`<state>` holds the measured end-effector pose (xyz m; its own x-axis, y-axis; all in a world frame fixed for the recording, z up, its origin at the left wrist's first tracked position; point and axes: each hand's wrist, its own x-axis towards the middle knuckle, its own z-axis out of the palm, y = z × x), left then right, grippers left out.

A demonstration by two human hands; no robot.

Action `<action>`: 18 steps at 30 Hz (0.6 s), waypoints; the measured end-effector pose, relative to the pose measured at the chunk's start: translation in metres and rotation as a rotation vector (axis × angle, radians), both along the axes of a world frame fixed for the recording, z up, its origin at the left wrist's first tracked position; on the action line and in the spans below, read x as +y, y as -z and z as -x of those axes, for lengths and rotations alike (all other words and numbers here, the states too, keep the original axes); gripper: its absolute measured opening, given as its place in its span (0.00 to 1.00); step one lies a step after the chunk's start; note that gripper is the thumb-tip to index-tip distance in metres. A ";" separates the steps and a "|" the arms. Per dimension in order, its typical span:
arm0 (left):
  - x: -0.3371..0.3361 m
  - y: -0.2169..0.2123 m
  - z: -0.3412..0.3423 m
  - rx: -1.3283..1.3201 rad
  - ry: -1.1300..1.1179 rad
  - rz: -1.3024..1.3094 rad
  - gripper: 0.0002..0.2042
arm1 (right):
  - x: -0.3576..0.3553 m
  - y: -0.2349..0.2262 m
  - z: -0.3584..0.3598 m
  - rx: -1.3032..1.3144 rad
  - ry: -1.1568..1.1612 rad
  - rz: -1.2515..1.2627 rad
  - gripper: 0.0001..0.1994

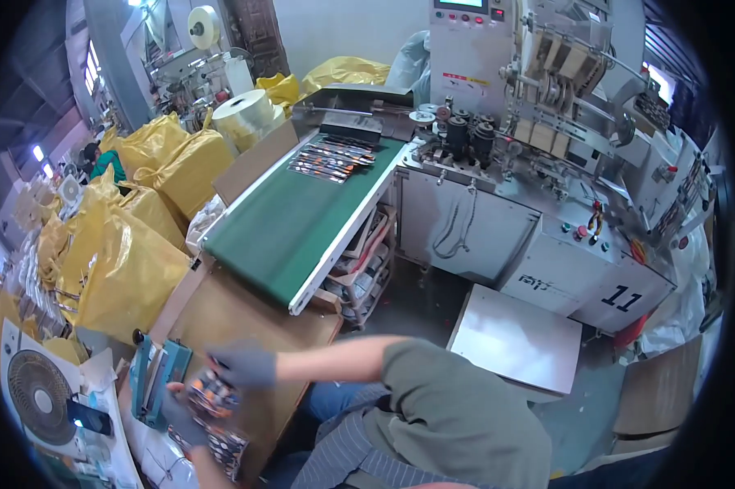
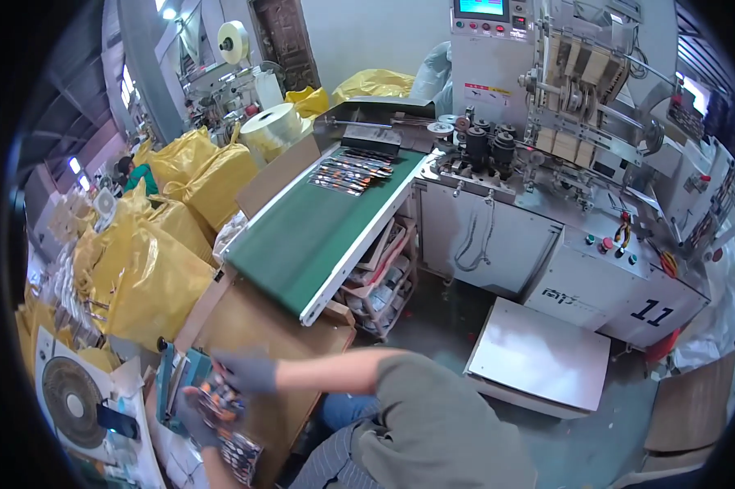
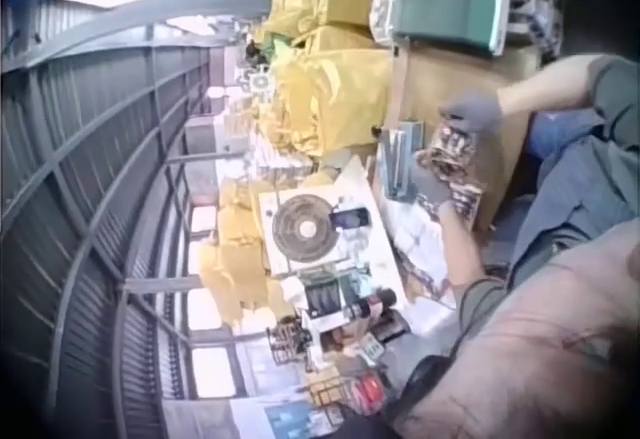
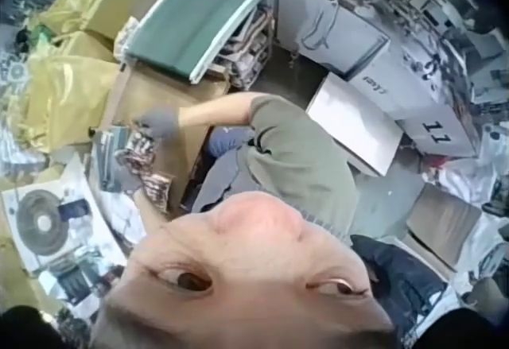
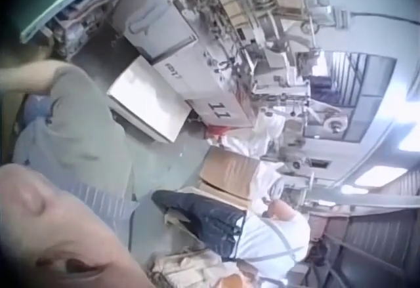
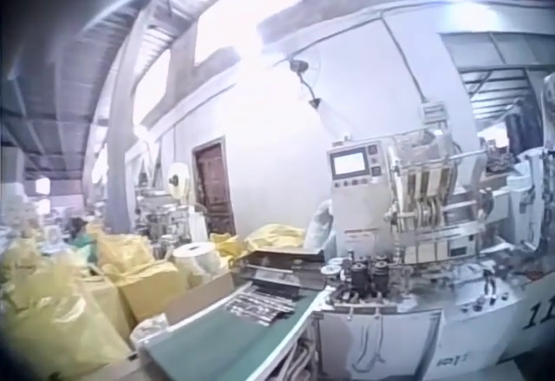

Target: Packing bundles of products into plastic bags and sealing them using stationary and handheld tools.

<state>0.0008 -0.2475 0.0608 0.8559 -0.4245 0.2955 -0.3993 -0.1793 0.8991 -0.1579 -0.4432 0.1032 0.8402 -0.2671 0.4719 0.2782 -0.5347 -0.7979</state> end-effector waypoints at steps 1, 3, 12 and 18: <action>0.026 0.034 -0.040 -0.017 0.022 -0.021 0.09 | -0.009 -0.004 -0.028 0.169 -0.013 0.232 0.10; 0.021 -0.024 -0.017 -0.444 0.222 -0.675 0.12 | -0.029 -0.024 -0.052 0.331 -0.026 0.474 0.10; -0.019 -0.103 -0.008 -0.325 0.127 -0.626 0.13 | -0.082 -0.055 -0.092 0.217 -0.015 0.449 0.07; -0.001 -0.102 0.008 -0.203 0.094 -0.478 0.12 | -0.077 -0.072 -0.090 0.684 -0.259 0.065 0.09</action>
